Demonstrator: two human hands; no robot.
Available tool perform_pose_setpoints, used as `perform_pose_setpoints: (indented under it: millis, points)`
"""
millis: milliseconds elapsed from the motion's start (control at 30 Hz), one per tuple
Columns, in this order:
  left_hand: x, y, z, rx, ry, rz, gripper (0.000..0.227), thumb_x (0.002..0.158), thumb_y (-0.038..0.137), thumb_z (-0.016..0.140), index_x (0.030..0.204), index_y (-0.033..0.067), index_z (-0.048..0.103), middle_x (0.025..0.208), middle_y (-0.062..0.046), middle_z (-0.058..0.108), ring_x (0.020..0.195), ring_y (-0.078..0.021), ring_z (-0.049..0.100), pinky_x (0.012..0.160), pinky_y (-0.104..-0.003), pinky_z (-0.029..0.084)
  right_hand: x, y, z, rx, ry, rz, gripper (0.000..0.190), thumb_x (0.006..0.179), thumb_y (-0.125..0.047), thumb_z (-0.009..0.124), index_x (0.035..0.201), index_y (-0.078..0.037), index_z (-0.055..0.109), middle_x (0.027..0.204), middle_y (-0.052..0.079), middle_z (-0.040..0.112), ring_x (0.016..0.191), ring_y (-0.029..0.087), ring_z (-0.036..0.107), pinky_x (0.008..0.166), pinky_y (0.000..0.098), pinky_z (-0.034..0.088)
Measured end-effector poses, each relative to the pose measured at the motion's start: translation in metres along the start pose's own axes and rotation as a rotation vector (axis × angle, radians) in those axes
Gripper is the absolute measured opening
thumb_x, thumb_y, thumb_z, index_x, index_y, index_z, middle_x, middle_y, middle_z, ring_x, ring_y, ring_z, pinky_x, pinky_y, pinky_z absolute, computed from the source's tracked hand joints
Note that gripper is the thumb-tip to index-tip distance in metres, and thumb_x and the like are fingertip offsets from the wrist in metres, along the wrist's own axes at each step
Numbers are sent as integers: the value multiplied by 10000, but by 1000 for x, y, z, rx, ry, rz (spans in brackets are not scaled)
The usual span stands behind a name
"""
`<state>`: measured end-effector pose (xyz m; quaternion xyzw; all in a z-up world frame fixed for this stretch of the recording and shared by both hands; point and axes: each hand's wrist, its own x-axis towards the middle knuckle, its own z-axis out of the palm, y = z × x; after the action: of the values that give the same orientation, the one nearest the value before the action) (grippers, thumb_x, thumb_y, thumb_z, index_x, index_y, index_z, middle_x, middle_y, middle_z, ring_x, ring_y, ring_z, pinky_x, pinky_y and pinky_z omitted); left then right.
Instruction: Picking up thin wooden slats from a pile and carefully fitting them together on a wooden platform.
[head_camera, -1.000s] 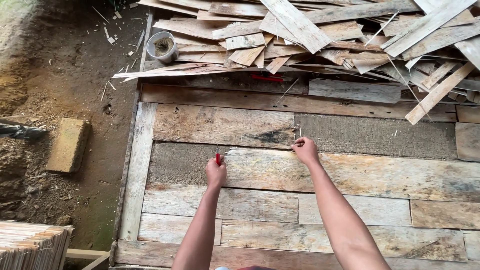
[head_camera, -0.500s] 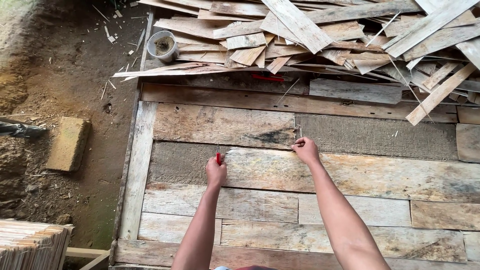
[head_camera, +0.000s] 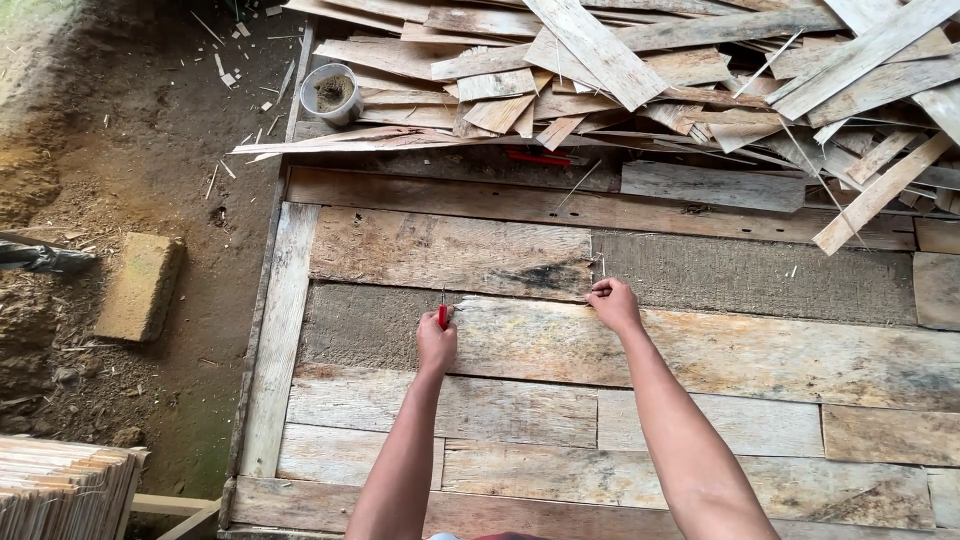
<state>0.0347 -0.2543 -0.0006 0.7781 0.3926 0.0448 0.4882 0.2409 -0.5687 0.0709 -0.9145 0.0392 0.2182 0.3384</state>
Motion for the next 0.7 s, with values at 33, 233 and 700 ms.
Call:
perform_pose_setpoints:
  millis: [33,233,700]
  points:
    - [-1,1,-1,0,0,0,410,792,85,638,1161,163,800,1150,-160,656,1165,-390,638,1019,-440,509,-1,0,0,0,0,0,250,790,-203,804,1035,-172,763,912,-17,794,918,173,757,880,382,572]
    - [1,1,0,-11,-5,-15,410,798,90,641,1171,160,798,1164,-163,653,1186,-389,629,1034,-446,497,-1,0,-1,13,2,-6,254,787,-198,810,1036,-177,759,904,-24,791,892,153,755,870,365,573]
    - [-1,17,-7,10,-31,-17,410,801,92,638,1169,178,800,1142,-136,657,1167,-366,640,1035,-435,498,0,2,0,28,-8,1,261,794,-194,821,1046,-196,756,917,-40,790,868,108,751,850,313,563]
